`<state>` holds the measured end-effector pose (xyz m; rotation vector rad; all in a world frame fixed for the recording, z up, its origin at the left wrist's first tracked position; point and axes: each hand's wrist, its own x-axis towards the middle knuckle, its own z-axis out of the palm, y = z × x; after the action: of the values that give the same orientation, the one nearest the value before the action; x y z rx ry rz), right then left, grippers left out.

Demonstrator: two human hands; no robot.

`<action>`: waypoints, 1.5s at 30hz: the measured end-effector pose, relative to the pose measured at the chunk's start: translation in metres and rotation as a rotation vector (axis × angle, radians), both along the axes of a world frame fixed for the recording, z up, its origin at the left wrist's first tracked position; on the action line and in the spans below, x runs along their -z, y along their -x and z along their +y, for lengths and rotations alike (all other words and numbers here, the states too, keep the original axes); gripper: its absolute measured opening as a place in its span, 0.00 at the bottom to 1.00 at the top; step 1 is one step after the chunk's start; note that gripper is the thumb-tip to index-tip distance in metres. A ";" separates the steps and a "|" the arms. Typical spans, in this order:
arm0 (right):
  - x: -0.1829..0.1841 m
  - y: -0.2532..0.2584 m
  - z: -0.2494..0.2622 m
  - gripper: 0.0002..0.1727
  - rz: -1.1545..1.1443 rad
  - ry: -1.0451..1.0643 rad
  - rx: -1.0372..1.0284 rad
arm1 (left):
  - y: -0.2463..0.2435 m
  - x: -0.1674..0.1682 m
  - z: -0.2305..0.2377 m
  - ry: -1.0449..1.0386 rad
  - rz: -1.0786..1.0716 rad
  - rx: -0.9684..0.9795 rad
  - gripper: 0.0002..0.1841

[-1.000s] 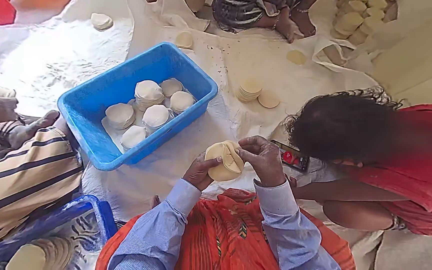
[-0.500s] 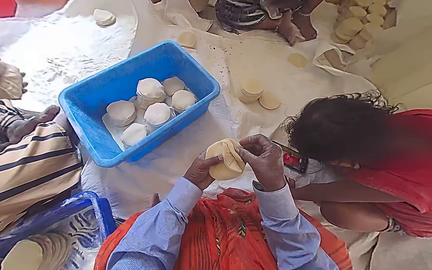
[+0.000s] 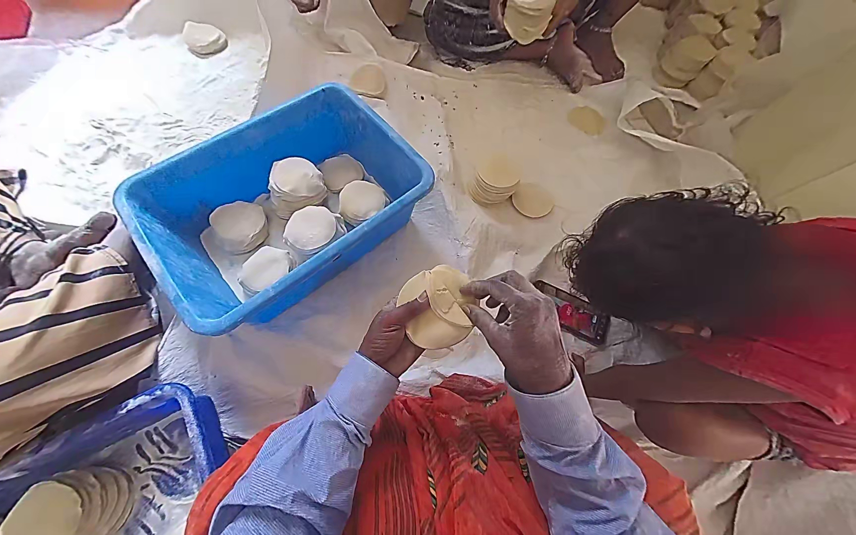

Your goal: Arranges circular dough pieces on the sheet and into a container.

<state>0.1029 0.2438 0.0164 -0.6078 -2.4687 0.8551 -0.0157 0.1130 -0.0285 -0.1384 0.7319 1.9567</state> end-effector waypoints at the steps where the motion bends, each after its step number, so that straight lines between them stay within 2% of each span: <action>1: 0.001 0.001 0.000 0.12 -0.023 -0.018 -0.002 | 0.000 0.000 0.000 0.006 -0.002 -0.004 0.12; 4: 0.002 0.000 0.000 0.12 -0.054 -0.041 -0.006 | 0.001 0.001 0.000 0.005 0.000 0.000 0.12; 9: 0.002 0.000 -0.001 0.06 -0.059 -0.013 0.008 | 0.000 0.001 0.001 0.003 0.009 0.008 0.12; 14: 0.001 0.004 -0.011 0.06 0.114 -0.095 -0.035 | -0.001 -0.003 0.000 -0.064 -0.005 0.001 0.12; 18: -0.003 0.011 -0.025 0.06 0.220 0.030 -0.026 | 0.001 -0.010 -0.003 -0.135 -0.023 -0.020 0.12; 21: -0.013 0.017 -0.028 0.06 0.316 0.224 -0.012 | 0.004 -0.019 -0.006 -0.163 -0.055 -0.048 0.12; 23: -0.022 0.021 -0.028 0.08 0.374 0.274 -0.014 | 0.006 -0.026 -0.008 -0.197 -0.070 -0.054 0.12; 28: -0.045 0.033 -0.031 0.10 0.393 0.253 -0.042 | 0.010 -0.036 -0.010 -0.284 -0.066 -0.056 0.12; 37: -0.074 0.039 -0.015 0.11 0.399 0.238 -0.052 | 0.013 -0.043 -0.014 -0.279 -0.082 -0.084 0.11; 42: -0.093 0.033 -0.002 0.12 0.440 0.217 -0.063 | 0.013 -0.042 -0.011 -0.202 -0.049 -0.067 0.12; 44: -0.103 0.031 0.003 0.12 0.413 0.200 -0.078 | 0.014 -0.042 -0.008 -0.006 0.149 -0.017 0.13; 45: -0.107 0.031 0.004 0.12 0.385 0.189 -0.086 | 0.015 -0.039 -0.006 0.155 0.348 0.040 0.15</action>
<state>0.0716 0.2480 0.1236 -0.3593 -2.0929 1.1314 -0.0304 0.1069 0.0104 0.1264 1.1057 1.9062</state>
